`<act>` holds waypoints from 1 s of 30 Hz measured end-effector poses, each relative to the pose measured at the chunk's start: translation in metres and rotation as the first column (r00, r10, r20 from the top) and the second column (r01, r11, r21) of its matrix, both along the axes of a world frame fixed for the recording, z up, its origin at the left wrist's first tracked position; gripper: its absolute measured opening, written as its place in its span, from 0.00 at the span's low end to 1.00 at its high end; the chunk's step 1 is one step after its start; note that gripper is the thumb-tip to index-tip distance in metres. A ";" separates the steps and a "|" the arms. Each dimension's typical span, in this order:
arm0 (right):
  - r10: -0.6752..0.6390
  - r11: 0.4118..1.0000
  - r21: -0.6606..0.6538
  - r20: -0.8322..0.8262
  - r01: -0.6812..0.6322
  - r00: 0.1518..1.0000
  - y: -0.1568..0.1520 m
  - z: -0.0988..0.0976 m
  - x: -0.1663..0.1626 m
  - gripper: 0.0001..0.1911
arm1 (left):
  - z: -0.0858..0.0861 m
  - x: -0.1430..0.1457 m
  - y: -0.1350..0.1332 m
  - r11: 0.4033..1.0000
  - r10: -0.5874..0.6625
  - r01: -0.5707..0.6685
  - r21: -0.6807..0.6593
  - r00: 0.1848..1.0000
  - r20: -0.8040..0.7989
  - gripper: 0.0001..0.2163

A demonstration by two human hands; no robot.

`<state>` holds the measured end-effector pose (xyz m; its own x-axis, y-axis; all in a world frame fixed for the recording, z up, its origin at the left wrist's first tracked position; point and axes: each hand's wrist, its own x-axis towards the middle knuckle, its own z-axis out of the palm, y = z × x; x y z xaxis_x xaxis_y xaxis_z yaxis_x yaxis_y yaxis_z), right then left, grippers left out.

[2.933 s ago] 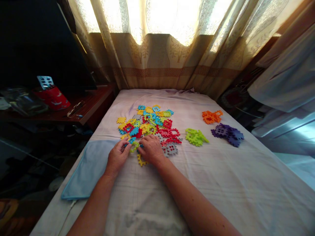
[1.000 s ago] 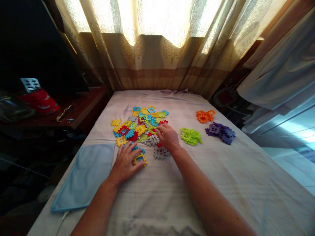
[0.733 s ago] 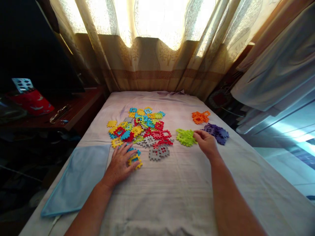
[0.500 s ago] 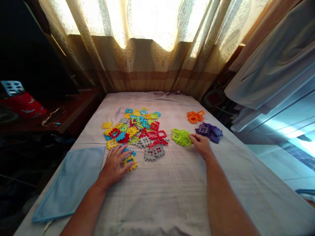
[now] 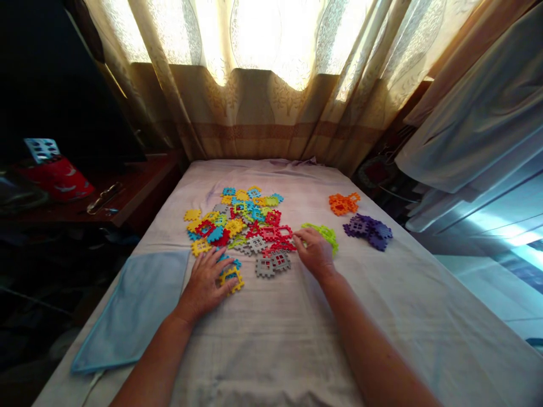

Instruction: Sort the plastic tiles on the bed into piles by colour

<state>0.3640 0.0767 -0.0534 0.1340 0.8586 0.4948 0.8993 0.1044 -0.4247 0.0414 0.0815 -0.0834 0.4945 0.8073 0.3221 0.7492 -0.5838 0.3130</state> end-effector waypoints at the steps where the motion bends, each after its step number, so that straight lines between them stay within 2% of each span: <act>1: 0.092 0.995 -0.049 0.036 -0.090 0.995 0.005 0.004 -0.019 0.13 | 0.000 0.000 0.000 1.000 -0.001 0.001 -0.003 1.000 -0.003 0.20; 3: 0.247 0.962 -0.145 0.111 -0.230 0.963 0.017 0.012 -0.055 0.12 | 0.001 0.000 0.000 1.000 0.001 -0.001 -0.006 1.000 -0.003 0.19; 5: 0.355 0.922 -0.225 0.171 -0.314 0.919 0.028 0.020 -0.085 0.13 | 0.001 0.001 -0.001 1.000 0.003 -0.003 -0.005 1.000 -0.001 0.18; 7: 0.414 0.889 -0.306 0.223 -0.340 0.882 0.038 0.026 -0.105 0.14 | 0.002 0.001 -0.002 1.000 0.004 -0.004 0.000 1.000 0.003 0.18; 10: 0.425 0.866 -0.403 0.278 -0.297 0.861 0.046 0.030 -0.122 0.16 | 0.001 0.002 -0.003 1.000 0.001 -0.001 0.020 1.000 0.013 0.18; 16: 0.375 0.864 -0.455 0.296 -0.216 0.878 0.039 0.032 -0.132 0.18 | -0.001 0.002 -0.001 0.998 0.026 -0.028 0.058 0.999 0.029 0.17; 22: 0.379 0.855 -0.469 0.273 -0.222 0.884 0.033 0.031 -0.131 0.20 | 0.000 0.002 0.000 0.997 0.044 -0.047 0.060 0.998 0.051 0.16; 26: 0.411 0.822 -0.514 0.241 -0.244 0.879 0.037 0.029 -0.127 0.21 | -0.002 0.001 0.000 0.996 0.052 -0.058 0.068 0.995 0.083 0.15; 30: 0.383 0.811 -0.536 0.187 -0.233 0.905 0.038 0.031 -0.127 0.22 | -0.004 -0.001 0.002 0.995 0.052 -0.060 0.079 0.993 0.103 0.15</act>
